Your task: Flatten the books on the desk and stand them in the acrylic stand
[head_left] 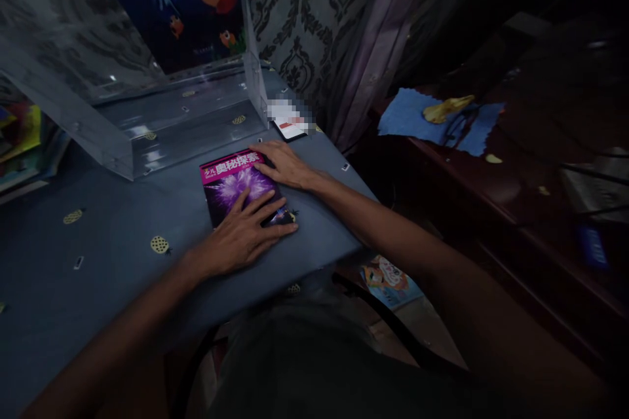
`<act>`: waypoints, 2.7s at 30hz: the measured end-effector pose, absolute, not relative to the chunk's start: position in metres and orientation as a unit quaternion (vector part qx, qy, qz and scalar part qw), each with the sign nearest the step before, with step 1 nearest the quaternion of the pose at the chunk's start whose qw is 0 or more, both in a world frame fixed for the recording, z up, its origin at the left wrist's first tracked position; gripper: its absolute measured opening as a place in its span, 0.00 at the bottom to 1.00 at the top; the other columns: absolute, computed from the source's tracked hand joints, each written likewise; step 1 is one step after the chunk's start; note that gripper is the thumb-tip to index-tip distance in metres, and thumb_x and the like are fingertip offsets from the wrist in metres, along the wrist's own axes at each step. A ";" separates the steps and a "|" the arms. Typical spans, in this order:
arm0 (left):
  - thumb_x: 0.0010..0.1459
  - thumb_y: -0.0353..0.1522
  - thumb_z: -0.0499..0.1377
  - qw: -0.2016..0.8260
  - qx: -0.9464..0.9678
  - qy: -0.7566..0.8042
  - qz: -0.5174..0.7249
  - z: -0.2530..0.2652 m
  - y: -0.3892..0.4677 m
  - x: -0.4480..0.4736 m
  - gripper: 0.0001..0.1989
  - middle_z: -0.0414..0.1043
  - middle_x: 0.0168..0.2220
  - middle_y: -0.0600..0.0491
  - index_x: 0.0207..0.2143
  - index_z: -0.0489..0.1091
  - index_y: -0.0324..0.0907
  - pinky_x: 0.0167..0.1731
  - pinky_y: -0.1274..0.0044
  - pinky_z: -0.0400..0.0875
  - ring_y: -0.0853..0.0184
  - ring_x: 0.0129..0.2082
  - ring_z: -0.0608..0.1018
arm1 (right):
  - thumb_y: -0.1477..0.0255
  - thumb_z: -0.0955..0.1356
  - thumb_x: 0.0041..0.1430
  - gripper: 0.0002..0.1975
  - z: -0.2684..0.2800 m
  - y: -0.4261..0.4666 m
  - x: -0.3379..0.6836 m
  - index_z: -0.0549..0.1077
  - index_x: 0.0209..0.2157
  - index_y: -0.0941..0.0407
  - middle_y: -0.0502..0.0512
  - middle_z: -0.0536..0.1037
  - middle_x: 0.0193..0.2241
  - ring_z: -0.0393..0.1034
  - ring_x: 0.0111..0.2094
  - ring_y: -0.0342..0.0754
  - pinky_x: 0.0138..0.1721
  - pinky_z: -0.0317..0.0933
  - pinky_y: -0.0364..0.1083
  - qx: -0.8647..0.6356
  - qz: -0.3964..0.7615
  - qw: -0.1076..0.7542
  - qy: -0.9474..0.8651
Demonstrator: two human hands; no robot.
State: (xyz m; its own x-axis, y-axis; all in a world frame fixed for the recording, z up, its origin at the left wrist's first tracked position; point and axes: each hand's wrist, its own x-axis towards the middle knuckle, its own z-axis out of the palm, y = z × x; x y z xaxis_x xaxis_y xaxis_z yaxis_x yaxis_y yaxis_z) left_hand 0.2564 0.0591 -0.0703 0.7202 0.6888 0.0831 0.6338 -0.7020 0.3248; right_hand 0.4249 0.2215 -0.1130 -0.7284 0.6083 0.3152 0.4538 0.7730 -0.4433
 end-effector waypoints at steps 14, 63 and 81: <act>0.65 0.22 0.51 0.091 0.926 0.362 0.051 -0.076 0.036 0.253 0.32 0.56 0.71 0.47 0.69 0.55 0.50 0.69 0.50 0.45 0.57 0.72 0.55 | 0.66 0.63 0.69 0.23 -0.114 0.220 0.424 0.68 0.61 0.61 0.66 0.73 0.60 0.66 0.61 0.58 0.64 0.57 0.60 -0.281 0.165 0.253 -0.911; 0.60 0.23 0.49 0.157 0.676 0.616 0.372 -0.099 0.111 0.136 0.23 0.81 0.49 0.50 0.57 0.66 0.39 0.58 0.64 0.66 0.61 0.53 0.77 | 0.78 0.61 0.67 0.20 -0.082 0.129 0.380 0.74 0.57 0.54 0.60 0.79 0.49 0.69 0.54 0.55 0.53 0.68 0.57 -0.036 0.203 0.189 -0.960; 0.61 0.26 0.48 0.121 0.694 0.623 0.341 -0.096 0.109 0.138 0.22 0.81 0.49 0.48 0.57 0.66 0.38 0.57 0.64 0.67 0.59 0.52 0.77 | 0.73 0.61 0.71 0.18 -0.079 0.137 0.373 0.71 0.59 0.54 0.60 0.77 0.56 0.69 0.58 0.53 0.60 0.65 0.59 -0.090 0.213 0.172 -0.958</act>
State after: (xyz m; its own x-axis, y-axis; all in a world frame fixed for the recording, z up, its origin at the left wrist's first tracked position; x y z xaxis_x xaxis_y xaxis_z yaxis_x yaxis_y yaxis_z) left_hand 0.1383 0.1087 -0.0958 -0.0082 0.9469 0.3215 0.7813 -0.1946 0.5930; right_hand 0.3732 0.1373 -0.0792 -0.9247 0.2455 0.2908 0.0993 0.8933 -0.4383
